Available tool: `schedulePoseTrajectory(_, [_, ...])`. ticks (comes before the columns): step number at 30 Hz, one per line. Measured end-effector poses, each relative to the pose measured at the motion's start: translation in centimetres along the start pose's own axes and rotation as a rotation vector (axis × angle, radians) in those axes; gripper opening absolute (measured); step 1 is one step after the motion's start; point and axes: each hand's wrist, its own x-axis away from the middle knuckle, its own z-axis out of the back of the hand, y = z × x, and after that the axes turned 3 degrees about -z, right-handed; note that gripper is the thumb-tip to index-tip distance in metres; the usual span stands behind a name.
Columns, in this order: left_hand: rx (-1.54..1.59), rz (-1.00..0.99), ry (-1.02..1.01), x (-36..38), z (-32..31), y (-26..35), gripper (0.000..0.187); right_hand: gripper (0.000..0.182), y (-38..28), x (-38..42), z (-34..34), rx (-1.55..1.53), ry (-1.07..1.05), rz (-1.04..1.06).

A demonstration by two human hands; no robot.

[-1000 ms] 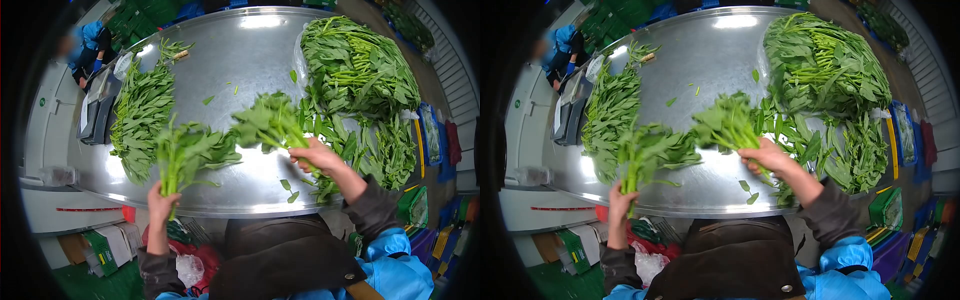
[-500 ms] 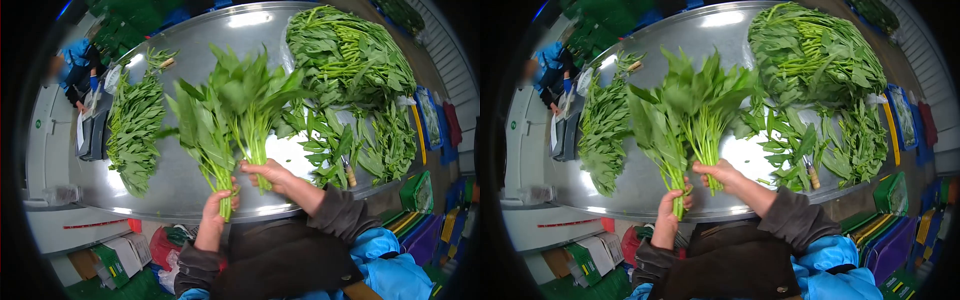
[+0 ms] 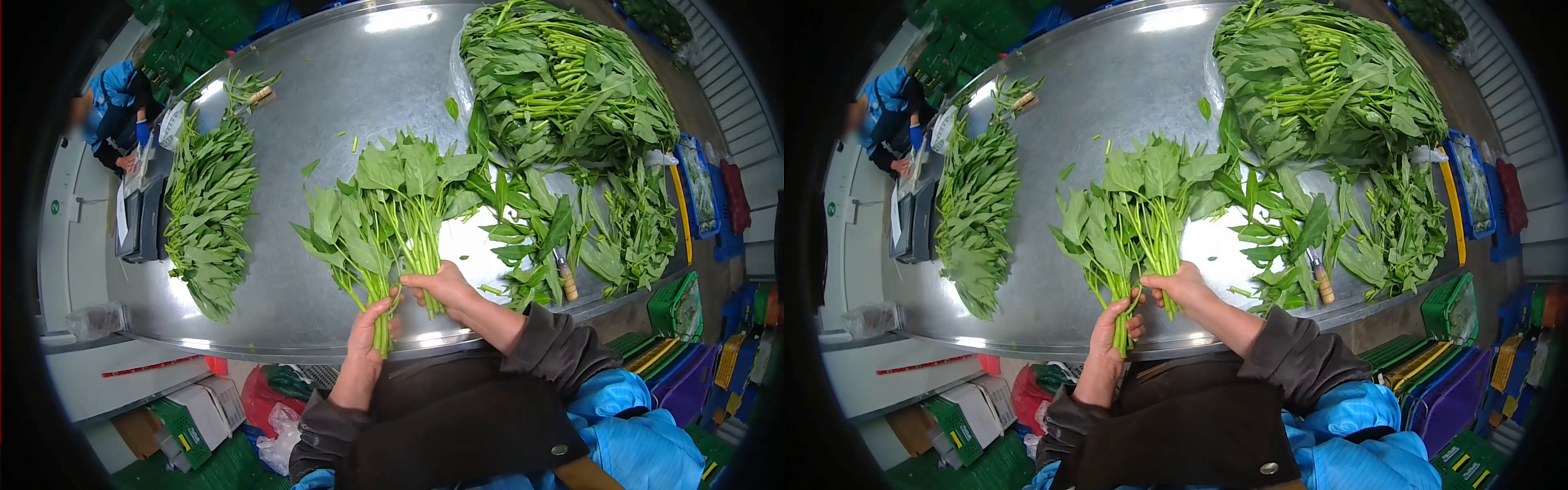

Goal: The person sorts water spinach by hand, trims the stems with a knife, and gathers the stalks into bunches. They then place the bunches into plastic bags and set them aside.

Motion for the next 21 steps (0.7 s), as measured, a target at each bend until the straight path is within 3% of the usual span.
schedulePoseTrajectory(11, [-0.098,-0.146,-0.048,0.4,-0.7,-0.7,0.036,0.018,0.2,0.0,-1.1,-0.045,-0.057,0.133])
schedulePoseTrajectory(21, [0.213,-0.207,-0.019,0.4,-2.0,-0.2,0.026,0.017,-0.2,2.2,-1.6,-0.055,-0.06,0.189])
